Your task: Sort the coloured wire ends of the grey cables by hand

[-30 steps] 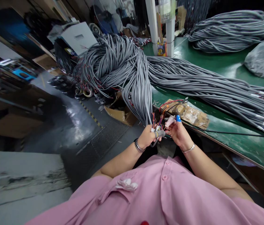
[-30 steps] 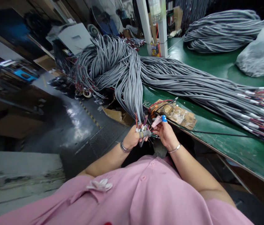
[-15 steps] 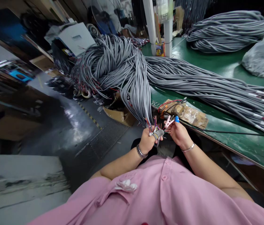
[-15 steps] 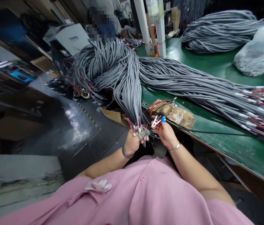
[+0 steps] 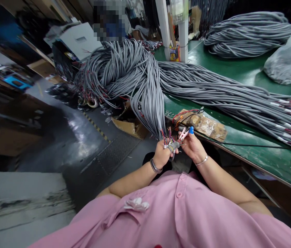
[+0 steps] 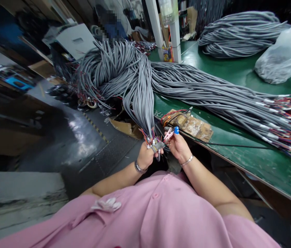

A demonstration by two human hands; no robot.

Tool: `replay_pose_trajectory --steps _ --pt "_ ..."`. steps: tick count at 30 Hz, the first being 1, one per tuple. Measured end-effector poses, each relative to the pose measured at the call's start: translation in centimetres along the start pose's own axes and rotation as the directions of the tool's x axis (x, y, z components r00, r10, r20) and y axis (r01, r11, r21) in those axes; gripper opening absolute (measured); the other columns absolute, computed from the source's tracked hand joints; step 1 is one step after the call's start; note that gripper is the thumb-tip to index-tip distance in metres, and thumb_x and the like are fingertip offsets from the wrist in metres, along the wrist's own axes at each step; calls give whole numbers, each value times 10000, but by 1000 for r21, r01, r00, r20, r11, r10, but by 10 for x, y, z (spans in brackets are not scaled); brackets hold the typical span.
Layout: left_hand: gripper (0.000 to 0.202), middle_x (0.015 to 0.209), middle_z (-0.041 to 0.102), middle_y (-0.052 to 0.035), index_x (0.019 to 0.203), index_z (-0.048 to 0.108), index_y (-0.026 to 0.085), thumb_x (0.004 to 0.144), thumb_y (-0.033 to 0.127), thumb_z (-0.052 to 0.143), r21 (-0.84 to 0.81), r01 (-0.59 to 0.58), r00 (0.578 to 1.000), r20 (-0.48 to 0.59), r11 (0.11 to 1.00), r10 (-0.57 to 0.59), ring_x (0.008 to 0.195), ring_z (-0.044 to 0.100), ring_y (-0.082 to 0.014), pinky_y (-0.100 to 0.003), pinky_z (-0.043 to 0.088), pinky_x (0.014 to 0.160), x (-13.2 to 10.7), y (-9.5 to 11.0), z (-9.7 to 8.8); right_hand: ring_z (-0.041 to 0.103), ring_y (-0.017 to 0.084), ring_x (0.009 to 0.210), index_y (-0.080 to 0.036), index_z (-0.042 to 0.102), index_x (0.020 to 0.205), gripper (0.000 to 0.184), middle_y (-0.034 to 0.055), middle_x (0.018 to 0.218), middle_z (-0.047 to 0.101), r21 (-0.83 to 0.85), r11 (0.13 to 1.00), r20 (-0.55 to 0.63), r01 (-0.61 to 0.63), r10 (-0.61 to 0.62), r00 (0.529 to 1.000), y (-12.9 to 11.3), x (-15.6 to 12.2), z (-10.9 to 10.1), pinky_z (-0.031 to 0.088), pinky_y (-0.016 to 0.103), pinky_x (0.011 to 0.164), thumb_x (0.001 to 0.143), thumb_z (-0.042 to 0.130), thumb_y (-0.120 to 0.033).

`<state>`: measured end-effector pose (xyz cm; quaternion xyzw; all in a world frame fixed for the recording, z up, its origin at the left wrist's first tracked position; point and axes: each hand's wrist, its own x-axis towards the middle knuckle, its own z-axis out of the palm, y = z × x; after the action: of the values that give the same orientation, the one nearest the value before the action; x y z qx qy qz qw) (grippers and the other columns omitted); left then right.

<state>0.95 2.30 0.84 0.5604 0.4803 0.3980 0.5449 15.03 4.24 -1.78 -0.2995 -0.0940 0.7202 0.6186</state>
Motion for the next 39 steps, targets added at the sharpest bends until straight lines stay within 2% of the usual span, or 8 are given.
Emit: replay_pose_trajectory --steps 5,10,15,19,22,26,33,39 --pt "392 549 629 -17 685 610 132 764 511 672 -12 9 1000 10 1000 -9 377 435 -57 -191 325 389 -2 0 -1 606 128 619 -223 670 772 415 7 787 723 22 1000 51 -4 3 999 1 -4 -4 512 255 587 650 761 -609" --pt "380 563 637 -25 640 597 129 769 476 682 1 -43 998 47 999 43 393 453 -56 -189 346 404 -7 2 -7 609 129 640 -211 682 849 527 33 826 710 -76 992 175 -99 111 978 -8 -12 -9 520 256 595 696 641 -713" --pt "357 551 629 -9 687 592 135 728 463 727 26 2 998 57 1000 -4 393 453 -56 -182 357 402 -8 8 -9 589 110 623 -197 690 889 368 24 817 693 -170 984 189 -50 82 979 -14 -16 -10 524 244 596 770 687 -545" --pt "344 562 637 -10 733 614 129 729 453 729 37 18 999 36 999 -19 390 469 -61 -183 366 400 -7 15 -8 591 110 634 -185 693 897 400 36 831 681 -219 974 223 -59 109 969 -15 -22 -12 527 242 592 768 677 -564" --pt "328 572 641 -16 712 618 128 769 443 691 46 -8 1000 23 999 7 399 477 -60 -182 374 409 -8 16 -8 584 113 623 -185 692 914 348 18 754 659 -315 948 256 -49 135 957 -13 -32 -11 515 251 607 731 753 -475" --pt "297 576 643 -20 683 616 129 780 402 681 69 -26 998 54 997 22 414 487 -61 -181 388 430 -9 11 -11 572 112 598 -191 684 873 223 -3 675 639 -384 921 251 63 38 967 -2 -41 -8 462 239 595 737 775 -343" --pt "284 583 651 -31 701 622 115 761 383 696 116 29 977 205 993 -53 407 481 -58 -174 392 420 -4 11 -23 533 108 585 -184 701 769 189 -2 691 648 -504 844 201 185 -93 975 3 -40 -9 407 244 570 709 790 -339" --pt "296 584 658 -33 721 613 118 762 398 699 85 11 993 113 996 -20 404 499 -68 -181 397 412 -8 11 -21 512 111 578 -180 705 779 215 0 672 642 -539 817 177 206 -130 976 4 -44 -5 395 252 565 708 783 -367"
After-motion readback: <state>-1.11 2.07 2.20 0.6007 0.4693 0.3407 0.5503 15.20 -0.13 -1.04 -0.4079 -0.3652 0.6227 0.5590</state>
